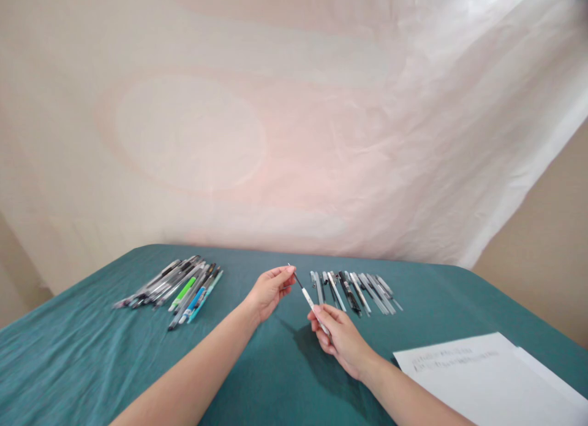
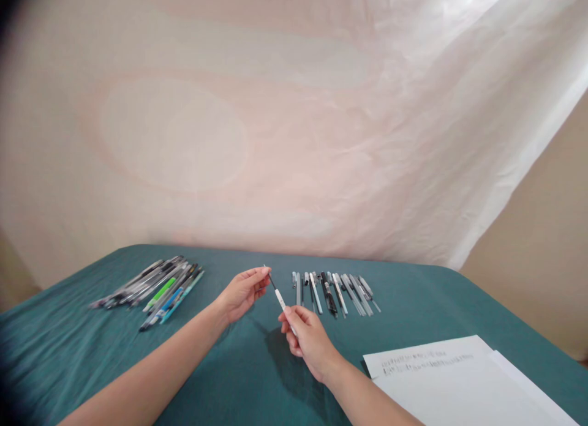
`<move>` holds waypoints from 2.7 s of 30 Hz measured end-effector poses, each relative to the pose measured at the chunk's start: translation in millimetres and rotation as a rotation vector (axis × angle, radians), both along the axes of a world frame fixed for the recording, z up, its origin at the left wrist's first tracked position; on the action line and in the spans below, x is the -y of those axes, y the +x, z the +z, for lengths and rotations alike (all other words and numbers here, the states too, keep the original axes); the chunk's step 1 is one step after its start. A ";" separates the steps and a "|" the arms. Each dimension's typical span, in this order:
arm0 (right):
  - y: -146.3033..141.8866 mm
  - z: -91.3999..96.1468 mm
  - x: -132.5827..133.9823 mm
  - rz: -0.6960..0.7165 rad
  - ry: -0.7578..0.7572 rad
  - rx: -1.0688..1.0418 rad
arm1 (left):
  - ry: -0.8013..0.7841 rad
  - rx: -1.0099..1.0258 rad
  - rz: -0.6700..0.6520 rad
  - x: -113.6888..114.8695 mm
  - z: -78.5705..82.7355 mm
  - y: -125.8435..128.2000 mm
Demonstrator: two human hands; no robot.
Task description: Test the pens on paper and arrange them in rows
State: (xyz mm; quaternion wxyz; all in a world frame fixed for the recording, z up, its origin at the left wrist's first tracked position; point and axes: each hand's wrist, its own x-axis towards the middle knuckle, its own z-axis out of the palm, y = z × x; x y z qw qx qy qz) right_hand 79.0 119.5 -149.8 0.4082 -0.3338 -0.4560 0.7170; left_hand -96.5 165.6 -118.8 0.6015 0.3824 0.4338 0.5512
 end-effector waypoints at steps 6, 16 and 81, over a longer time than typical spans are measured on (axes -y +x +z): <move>0.4 1.1 -0.2 0.012 -0.002 0.003 | 0.206 0.147 0.345 -19.9 15.9 -26.4; 0.9 -5.6 -2.8 -0.012 -0.021 -0.098 | 0.005 -0.356 0.215 -44.3 -13.2 -15.1; -1.4 0.0 8.1 0.077 0.252 0.153 | 0.003 -0.965 -0.059 -51.5 -30.9 34.2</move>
